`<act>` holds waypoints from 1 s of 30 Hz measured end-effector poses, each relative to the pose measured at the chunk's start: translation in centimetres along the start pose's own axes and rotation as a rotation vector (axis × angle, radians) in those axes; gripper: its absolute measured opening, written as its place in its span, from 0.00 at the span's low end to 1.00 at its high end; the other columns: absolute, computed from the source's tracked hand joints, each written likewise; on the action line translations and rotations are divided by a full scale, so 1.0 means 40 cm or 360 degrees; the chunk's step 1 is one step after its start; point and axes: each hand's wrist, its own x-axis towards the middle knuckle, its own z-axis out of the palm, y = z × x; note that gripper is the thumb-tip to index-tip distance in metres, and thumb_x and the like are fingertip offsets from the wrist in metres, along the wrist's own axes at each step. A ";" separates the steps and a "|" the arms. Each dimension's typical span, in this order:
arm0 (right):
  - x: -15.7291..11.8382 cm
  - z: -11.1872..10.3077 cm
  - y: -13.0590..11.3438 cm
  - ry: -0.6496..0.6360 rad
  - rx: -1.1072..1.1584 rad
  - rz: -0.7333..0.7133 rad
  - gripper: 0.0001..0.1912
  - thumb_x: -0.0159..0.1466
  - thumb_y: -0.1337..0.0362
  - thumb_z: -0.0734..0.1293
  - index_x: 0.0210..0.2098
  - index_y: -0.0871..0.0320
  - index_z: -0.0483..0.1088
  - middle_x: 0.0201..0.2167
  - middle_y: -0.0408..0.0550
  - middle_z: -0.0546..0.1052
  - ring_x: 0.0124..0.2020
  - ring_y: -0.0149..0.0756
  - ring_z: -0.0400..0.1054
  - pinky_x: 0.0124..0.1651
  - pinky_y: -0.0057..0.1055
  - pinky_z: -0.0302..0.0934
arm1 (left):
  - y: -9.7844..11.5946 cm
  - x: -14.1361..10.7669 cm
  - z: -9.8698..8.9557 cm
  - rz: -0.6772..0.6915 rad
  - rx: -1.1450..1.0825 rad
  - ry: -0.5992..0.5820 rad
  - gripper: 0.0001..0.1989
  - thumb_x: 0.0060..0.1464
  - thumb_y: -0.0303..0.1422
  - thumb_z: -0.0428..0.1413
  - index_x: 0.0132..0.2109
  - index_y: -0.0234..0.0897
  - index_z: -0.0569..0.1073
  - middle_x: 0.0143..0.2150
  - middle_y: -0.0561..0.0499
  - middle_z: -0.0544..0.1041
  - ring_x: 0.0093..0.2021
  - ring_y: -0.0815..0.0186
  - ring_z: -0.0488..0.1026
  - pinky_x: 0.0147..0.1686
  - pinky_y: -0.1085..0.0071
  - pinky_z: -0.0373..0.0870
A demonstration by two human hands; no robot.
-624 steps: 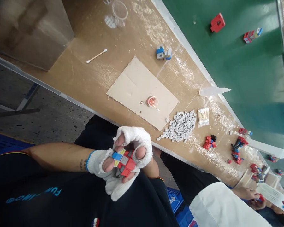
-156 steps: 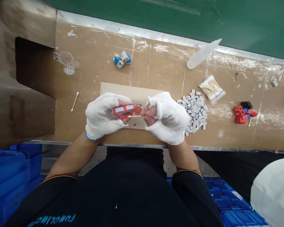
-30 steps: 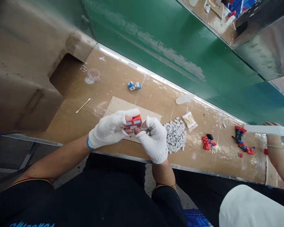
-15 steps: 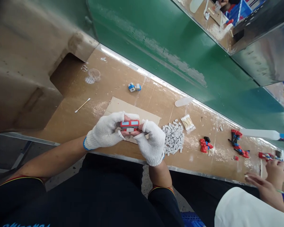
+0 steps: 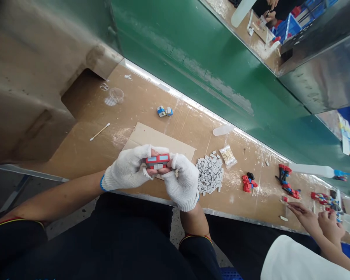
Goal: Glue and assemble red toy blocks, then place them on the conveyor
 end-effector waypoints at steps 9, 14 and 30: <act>0.007 -0.014 -0.010 -0.0112 0.0049 0.0043 0.16 0.75 0.69 0.70 0.33 0.49 0.65 0.26 0.35 0.73 0.25 0.33 0.66 0.30 0.32 0.63 | 0.014 0.004 -0.003 0.0091 0.0093 0.0003 0.10 0.71 0.38 0.70 0.54 0.42 0.81 0.48 0.46 0.90 0.45 0.57 0.91 0.44 0.67 0.91; 0.013 -0.014 -0.020 -0.0119 0.0039 0.0048 0.17 0.76 0.70 0.69 0.33 0.49 0.63 0.26 0.34 0.72 0.24 0.30 0.66 0.30 0.29 0.61 | 0.019 0.005 0.001 0.0144 0.0145 0.0041 0.10 0.70 0.37 0.70 0.55 0.44 0.81 0.47 0.47 0.91 0.43 0.57 0.92 0.44 0.67 0.91; -0.044 -0.015 0.051 -0.0210 -0.0300 -0.0214 0.14 0.68 0.56 0.82 0.50 0.37 0.79 0.34 0.48 0.83 0.35 0.51 0.81 0.35 0.46 0.82 | 0.007 0.004 -0.014 -0.0024 0.0194 0.0093 0.17 0.66 0.47 0.75 0.54 0.41 0.88 0.43 0.47 0.92 0.40 0.54 0.91 0.45 0.63 0.92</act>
